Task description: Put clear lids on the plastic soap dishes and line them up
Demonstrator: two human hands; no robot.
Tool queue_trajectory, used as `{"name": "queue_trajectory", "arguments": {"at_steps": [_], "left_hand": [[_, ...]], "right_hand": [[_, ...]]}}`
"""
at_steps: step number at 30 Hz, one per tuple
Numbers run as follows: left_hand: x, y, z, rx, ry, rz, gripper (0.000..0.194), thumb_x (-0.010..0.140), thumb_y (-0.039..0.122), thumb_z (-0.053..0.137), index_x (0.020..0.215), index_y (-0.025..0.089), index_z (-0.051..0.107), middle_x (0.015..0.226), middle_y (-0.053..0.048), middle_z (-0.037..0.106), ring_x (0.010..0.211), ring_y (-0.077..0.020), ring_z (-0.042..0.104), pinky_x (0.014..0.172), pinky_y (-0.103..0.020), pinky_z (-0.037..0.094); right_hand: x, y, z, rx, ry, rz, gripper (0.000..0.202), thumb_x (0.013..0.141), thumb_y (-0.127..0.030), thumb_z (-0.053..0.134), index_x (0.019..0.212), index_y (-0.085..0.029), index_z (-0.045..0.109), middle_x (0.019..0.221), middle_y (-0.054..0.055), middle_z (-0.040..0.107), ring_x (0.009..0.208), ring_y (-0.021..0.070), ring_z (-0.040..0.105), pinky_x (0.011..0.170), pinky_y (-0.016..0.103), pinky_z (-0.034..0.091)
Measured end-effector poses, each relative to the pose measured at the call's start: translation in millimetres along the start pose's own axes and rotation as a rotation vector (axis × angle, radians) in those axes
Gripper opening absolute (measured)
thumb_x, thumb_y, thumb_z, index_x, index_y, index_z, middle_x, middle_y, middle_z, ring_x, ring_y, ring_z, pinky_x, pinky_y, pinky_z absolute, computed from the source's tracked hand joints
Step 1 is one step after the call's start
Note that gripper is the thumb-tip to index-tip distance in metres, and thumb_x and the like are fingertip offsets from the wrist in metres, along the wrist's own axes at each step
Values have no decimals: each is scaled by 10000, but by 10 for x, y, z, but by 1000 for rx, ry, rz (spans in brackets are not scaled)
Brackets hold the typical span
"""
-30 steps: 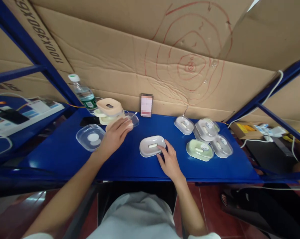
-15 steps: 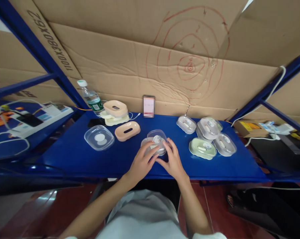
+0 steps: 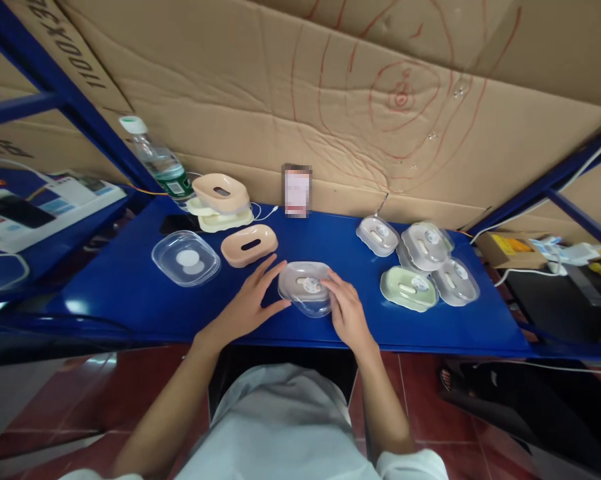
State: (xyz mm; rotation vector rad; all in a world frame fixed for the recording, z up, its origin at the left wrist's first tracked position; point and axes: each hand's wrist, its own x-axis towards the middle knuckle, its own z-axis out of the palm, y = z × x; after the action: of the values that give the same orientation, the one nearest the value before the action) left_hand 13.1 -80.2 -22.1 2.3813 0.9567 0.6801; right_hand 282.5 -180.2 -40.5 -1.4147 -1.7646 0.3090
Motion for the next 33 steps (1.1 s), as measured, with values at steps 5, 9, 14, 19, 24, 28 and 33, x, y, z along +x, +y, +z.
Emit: {"name": "queue_trajectory", "arguments": {"at_steps": [5,9,14,19,24,28,33], "left_hand": [[23,-73,-49,-20,-78,60,691,1023,580,635,1645,387,405,1806,-86,232,1655,-352,280,1324,-566,320],[70,-44,-27,4,-72,90,508,1063,521,591,1541,362,529,1664,-78,484,1537,-307,484,1282,-537,402],[73,41,65,52,52,11,465,1045,520,619,1454,304,571,1592,-111,521,1461,-325,557,1188,-530,513],[47,95,170,38,136,-38,447,1045,510,613,1420,278,539,1545,-129,533,1435,-326,577,1103,-515,585],[65,82,208,18,151,-49,503,981,514,710,1390,273,543,1614,-140,461,1487,-345,522,1110,-526,577],[88,45,218,10,158,-43,566,952,512,752,1422,278,540,1639,-140,469,1524,-366,472,1227,-586,453],[59,25,253,-160,179,-67,517,920,452,795,1340,266,557,1603,-134,497,1518,-334,478,1253,-559,423]], "right_hand": [[15,44,16,-14,-27,-11,554,1115,-183,321,1620,-348,481,1706,60,463,1577,273,443,1267,580,425],[10,41,67,20,85,108,512,1124,-306,454,1636,-308,445,1570,113,600,1384,267,637,1177,517,544],[24,13,57,38,169,147,480,1145,-376,417,1613,-280,459,1533,135,613,1338,260,664,1148,505,568],[47,-60,16,-27,-29,64,611,1094,-454,569,1668,-328,402,1726,95,419,1615,308,384,1318,569,377],[52,-46,36,-50,-23,37,503,1129,-350,474,1632,-347,473,1747,76,381,1625,282,371,1333,556,353],[49,-13,54,-37,-44,93,575,1120,-396,506,1678,-323,384,1770,94,333,1644,286,330,1334,561,346],[27,17,86,113,-6,224,801,1076,-484,609,1727,-275,192,1611,187,547,1368,290,669,1199,554,517]]}}
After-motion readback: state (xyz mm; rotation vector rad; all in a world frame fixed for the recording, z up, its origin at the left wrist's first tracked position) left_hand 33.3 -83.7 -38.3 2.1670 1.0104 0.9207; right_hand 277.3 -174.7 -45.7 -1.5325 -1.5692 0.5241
